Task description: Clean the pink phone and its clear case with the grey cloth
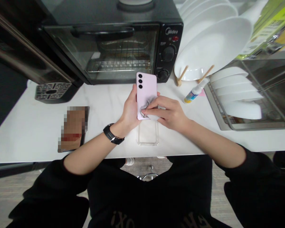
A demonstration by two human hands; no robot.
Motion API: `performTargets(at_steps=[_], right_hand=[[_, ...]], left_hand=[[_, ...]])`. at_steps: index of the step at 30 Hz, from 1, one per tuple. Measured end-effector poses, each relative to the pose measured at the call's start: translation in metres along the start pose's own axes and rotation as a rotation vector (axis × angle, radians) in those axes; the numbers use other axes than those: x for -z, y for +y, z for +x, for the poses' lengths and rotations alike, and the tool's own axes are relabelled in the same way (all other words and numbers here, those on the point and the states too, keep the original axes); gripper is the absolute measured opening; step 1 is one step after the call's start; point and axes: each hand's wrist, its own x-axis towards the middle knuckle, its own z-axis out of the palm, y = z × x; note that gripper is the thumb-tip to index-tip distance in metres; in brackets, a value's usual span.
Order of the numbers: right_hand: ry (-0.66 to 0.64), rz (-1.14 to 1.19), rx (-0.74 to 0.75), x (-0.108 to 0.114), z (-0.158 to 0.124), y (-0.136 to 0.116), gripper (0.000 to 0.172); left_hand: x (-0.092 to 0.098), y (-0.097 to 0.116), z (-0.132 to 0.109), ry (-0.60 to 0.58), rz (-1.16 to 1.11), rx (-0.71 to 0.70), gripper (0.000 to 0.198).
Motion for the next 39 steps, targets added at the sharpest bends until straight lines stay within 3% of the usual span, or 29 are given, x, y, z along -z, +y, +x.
performTargets(at_steps=[7, 14, 18, 22, 28, 33, 39], right_hand=[[0.026, -0.065, -0.074, 0.014, -0.003, 0.021, 0.042], [0.125, -0.090, -0.247, 0.017, -0.009, 0.036, 0.042], [0.204, -0.071, -0.318, 0.017, -0.008, 0.034, 0.044], [0.258, -0.067, -0.352, 0.015, -0.005, 0.027, 0.042], [0.255, 0.022, -0.291, 0.011, -0.002, 0.017, 0.039], [0.049, 0.071, -0.095, 0.004, -0.001, 0.005, 0.037], [-0.022, 0.017, 0.011, 0.002, 0.002, 0.002, 0.028]], left_hand=[[0.005, 0.004, 0.003, -0.025, 0.007, -0.060, 0.064], [-0.002, -0.002, -0.006, 0.015, 0.092, 0.138, 0.058], [0.004, -0.008, -0.004, -0.067, 0.142, 0.235, 0.063], [0.011, -0.016, -0.003, -0.146, 0.199, 0.236, 0.064], [0.013, -0.019, -0.002, -0.088, 0.250, 0.235, 0.064], [0.004, -0.014, -0.001, 0.012, 0.115, 0.146, 0.050], [-0.006, -0.009, -0.004, 0.010, 0.026, 0.072, 0.061]])
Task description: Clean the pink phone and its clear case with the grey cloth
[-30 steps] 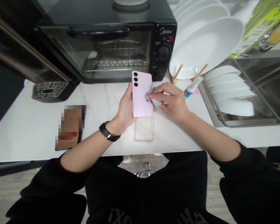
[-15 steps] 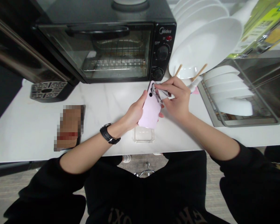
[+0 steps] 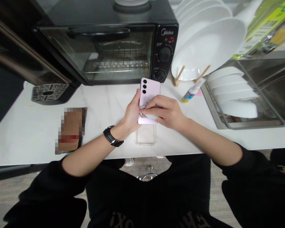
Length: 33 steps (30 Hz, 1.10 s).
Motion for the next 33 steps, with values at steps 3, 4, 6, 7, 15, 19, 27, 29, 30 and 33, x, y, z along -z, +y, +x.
performTargets(at_steps=[3, 4, 6, 7, 15, 19, 27, 29, 30, 33], right_hand=[[-0.022, -0.001, 0.036, 0.003, 0.001, 0.004, 0.020], [-0.021, -0.002, 0.045, 0.005, 0.001, 0.006, 0.019], [-0.023, -0.017, 0.038, 0.009, 0.000, 0.012, 0.023], [-0.027, -0.034, 0.021, 0.011, -0.001, 0.015, 0.027], [0.066, -0.144, -0.184, 0.021, -0.010, 0.038, 0.044], [0.140, -0.179, -0.253, 0.021, -0.009, 0.038, 0.041], [0.257, -0.103, -0.321, 0.017, -0.002, 0.021, 0.040], [0.249, -0.074, -0.310, 0.015, -0.002, 0.018, 0.041], [0.242, -0.060, -0.298, 0.014, -0.002, 0.017, 0.042], [0.213, -0.028, -0.243, 0.010, -0.002, 0.015, 0.045]], left_hand=[[0.007, 0.002, 0.004, -0.023, -0.021, -0.062, 0.067], [0.010, 0.003, 0.005, -0.030, -0.025, -0.079, 0.069], [0.014, 0.006, 0.007, -0.032, -0.031, -0.108, 0.070], [0.014, 0.007, 0.008, -0.029, -0.032, -0.116, 0.070], [0.004, 0.007, -0.002, 0.013, 0.011, 0.032, 0.060], [0.005, 0.002, -0.003, -0.075, 0.078, 0.125, 0.065], [0.011, -0.008, -0.004, -0.196, 0.200, 0.195, 0.067], [0.012, -0.009, -0.003, -0.168, 0.234, 0.188, 0.068], [0.012, -0.010, -0.002, -0.146, 0.249, 0.185, 0.068], [0.014, -0.013, 0.001, -0.057, 0.257, 0.159, 0.063]])
